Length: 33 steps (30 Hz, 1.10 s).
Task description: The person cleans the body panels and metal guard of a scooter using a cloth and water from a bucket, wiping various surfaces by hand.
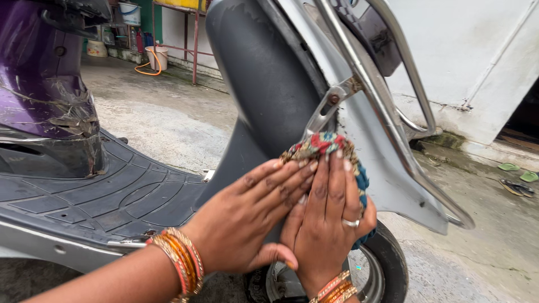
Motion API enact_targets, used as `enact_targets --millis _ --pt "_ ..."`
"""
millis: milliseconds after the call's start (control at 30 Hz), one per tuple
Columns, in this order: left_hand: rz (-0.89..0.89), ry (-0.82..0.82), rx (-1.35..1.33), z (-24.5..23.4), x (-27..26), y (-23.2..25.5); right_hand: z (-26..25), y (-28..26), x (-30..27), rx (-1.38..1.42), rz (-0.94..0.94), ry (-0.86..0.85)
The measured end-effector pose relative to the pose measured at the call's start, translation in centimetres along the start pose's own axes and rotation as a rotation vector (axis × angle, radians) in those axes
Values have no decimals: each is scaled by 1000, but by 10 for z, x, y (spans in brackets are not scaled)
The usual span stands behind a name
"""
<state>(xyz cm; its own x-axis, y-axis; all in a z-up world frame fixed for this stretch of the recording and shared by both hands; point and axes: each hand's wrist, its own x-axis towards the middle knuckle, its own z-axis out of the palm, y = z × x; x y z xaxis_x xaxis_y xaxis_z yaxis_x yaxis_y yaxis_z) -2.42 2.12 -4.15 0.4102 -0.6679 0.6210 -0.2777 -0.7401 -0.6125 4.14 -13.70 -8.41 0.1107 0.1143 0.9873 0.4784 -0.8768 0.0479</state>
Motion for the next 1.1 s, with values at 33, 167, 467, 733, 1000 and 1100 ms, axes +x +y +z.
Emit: enact_targets --millis 33,167,467,733,1000,1100 --pt "-3 -3 1 3 -6 4 2 -2 -6 4 -1 -1" --pt "-64 -31 -66 19 -35 20 12 -10 -38 26 -50 16" --pt "-147 -80 -82 37 -116 45 11 -37 -86 141 -268 -38" --pt "-259 -14 -172 -4 -91 25 -38 -26 12 316 -478 -128" --pt "-477 166 -387 -9 -26 -8 -30 -35 104 90 -589 -91" --pt "-528 154 -521 4 -44 -4 -19 -50 89 -11 -573 -123"
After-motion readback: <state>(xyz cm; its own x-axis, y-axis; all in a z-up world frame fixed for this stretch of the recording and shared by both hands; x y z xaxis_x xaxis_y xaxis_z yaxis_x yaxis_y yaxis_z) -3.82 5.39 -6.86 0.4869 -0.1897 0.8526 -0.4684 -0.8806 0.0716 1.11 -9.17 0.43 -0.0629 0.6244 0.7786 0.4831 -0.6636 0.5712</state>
